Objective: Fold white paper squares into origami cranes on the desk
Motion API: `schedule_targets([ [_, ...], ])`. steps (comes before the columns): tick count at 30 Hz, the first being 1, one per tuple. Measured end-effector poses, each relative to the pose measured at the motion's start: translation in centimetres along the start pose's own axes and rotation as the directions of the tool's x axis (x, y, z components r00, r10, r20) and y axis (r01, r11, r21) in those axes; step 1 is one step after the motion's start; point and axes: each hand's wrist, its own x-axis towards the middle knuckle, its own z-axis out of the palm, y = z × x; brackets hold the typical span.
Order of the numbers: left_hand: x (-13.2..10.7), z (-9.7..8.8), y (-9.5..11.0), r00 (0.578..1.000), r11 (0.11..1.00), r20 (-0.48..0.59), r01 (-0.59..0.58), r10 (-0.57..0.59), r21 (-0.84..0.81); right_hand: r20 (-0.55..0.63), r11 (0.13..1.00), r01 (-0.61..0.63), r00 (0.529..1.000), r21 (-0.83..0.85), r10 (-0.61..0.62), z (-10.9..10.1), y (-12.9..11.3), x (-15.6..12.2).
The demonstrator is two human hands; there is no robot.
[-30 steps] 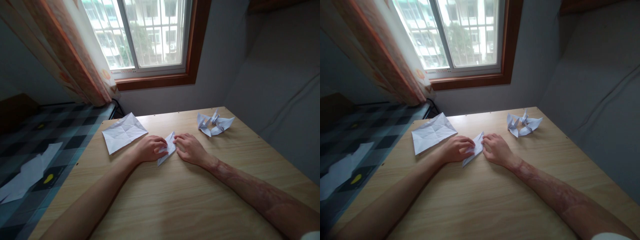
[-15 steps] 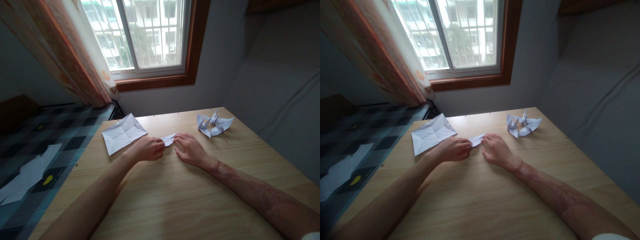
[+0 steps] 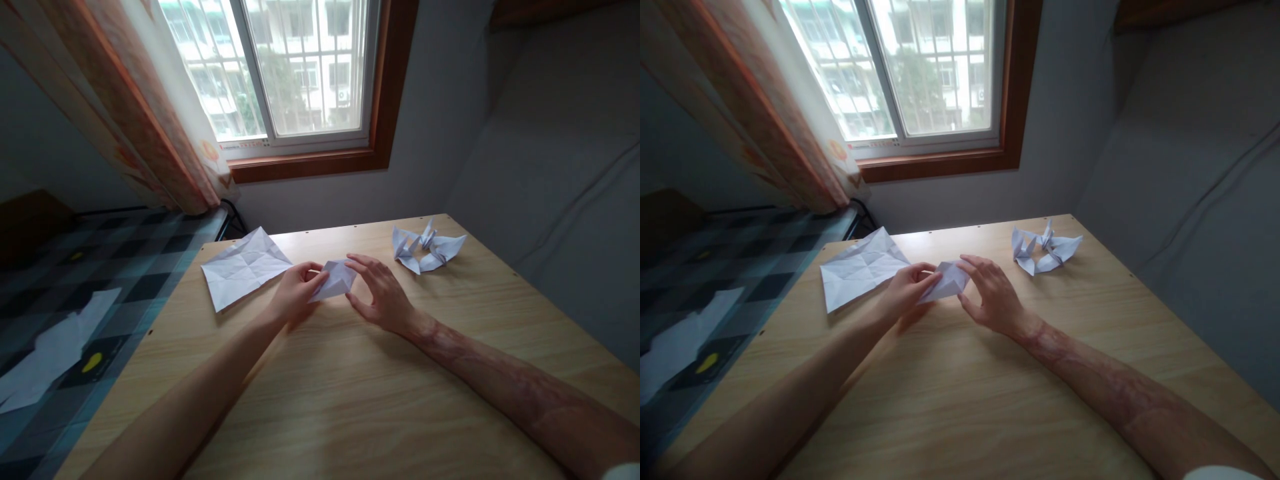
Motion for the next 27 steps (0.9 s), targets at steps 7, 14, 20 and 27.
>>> schedule_targets([
  [7,-0.6,0.1,0.0,0.997,0.889,-0.005,-0.068,0.079,0.452,0.146,0.999,-0.037,0.988,-0.026,0.04,0.4,0.7,-0.1],
  [14,-1.1,-0.7,1.5,0.971,0.635,0.197,-0.239,0.137,0.735,0.226,1.0,-0.007,0.974,-0.022,0.012,0.6,1.1,0.0],
  [20,-0.9,-1.7,2.1,0.894,0.554,0.431,-0.421,0.122,0.718,0.22,0.999,-0.021,0.975,0.026,0.014,0.6,1.4,-0.1],
  [27,-1.0,-2.9,2.6,0.943,0.576,0.326,-0.306,0.073,0.758,0.242,1.0,-0.004,0.97,0.002,0.004,0.5,1.3,0.0],
])
